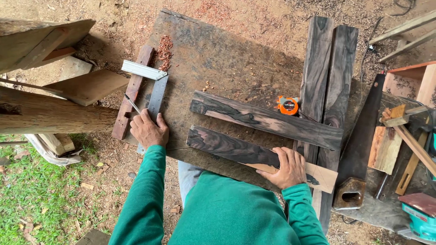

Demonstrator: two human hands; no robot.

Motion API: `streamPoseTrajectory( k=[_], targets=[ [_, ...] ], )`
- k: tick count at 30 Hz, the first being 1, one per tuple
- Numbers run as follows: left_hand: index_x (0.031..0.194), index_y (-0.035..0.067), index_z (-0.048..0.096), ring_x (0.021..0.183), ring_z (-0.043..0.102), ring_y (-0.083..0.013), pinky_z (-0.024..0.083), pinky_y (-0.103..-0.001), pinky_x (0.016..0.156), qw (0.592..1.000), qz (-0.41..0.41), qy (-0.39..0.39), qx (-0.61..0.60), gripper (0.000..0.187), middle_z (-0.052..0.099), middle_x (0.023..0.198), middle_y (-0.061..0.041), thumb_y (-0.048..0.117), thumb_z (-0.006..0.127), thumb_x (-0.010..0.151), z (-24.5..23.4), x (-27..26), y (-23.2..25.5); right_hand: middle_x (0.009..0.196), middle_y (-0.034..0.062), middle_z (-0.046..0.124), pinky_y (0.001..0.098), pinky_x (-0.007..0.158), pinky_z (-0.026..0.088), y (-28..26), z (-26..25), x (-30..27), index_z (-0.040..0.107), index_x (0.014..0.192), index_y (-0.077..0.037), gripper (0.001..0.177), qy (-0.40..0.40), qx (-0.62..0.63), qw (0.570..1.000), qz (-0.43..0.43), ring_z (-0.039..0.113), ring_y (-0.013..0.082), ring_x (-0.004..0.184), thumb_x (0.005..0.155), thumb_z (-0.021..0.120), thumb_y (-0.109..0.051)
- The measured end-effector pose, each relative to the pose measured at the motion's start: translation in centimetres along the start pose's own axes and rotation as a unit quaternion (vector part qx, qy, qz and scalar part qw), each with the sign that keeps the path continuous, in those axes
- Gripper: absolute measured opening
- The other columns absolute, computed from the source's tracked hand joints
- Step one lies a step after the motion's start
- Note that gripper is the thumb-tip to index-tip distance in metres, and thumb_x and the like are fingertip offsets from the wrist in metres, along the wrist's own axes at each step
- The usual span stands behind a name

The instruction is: The recorder uses a speed square, a measuring tape, and a pencil to measure and mark wood planks for cutting.

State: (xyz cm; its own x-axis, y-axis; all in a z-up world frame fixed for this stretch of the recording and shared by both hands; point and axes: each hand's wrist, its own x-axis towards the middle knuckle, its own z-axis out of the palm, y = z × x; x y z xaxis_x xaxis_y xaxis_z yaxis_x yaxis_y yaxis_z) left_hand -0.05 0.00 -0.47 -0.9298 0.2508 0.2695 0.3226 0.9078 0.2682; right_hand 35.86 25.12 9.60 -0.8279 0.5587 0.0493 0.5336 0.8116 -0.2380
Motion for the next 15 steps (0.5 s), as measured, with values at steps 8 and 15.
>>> streamPoseTrajectory(
  k=[8,15],
  targets=[
    [0.130,0.009,0.056,0.105,0.049,-0.0352,0.038,-0.048,0.087,1.000,-0.002,-0.005,0.002,0.049,0.052,0.110,-0.015,0.041,0.071,0.096,0.07,0.00,-0.13,0.123,0.0061,0.059,0.0509,0.106,0.038,0.21,0.35,-0.09,0.060,0.125,-0.015,0.093,-0.009,-0.005,1.000,0.009,0.054,0.0305,0.118,0.050,0.090,-0.062],
    [0.129,0.009,0.056,0.106,0.049,-0.0349,0.038,-0.048,0.088,1.000,-0.007,-0.015,0.011,0.049,0.052,0.110,-0.014,0.041,0.071,0.096,0.05,0.07,-0.06,0.123,0.0058,0.059,0.0509,0.105,0.039,0.39,0.46,-0.25,0.060,0.125,-0.015,0.094,0.002,-0.003,1.000,0.001,0.054,0.0304,0.116,0.051,0.089,-0.064]
  ],
)
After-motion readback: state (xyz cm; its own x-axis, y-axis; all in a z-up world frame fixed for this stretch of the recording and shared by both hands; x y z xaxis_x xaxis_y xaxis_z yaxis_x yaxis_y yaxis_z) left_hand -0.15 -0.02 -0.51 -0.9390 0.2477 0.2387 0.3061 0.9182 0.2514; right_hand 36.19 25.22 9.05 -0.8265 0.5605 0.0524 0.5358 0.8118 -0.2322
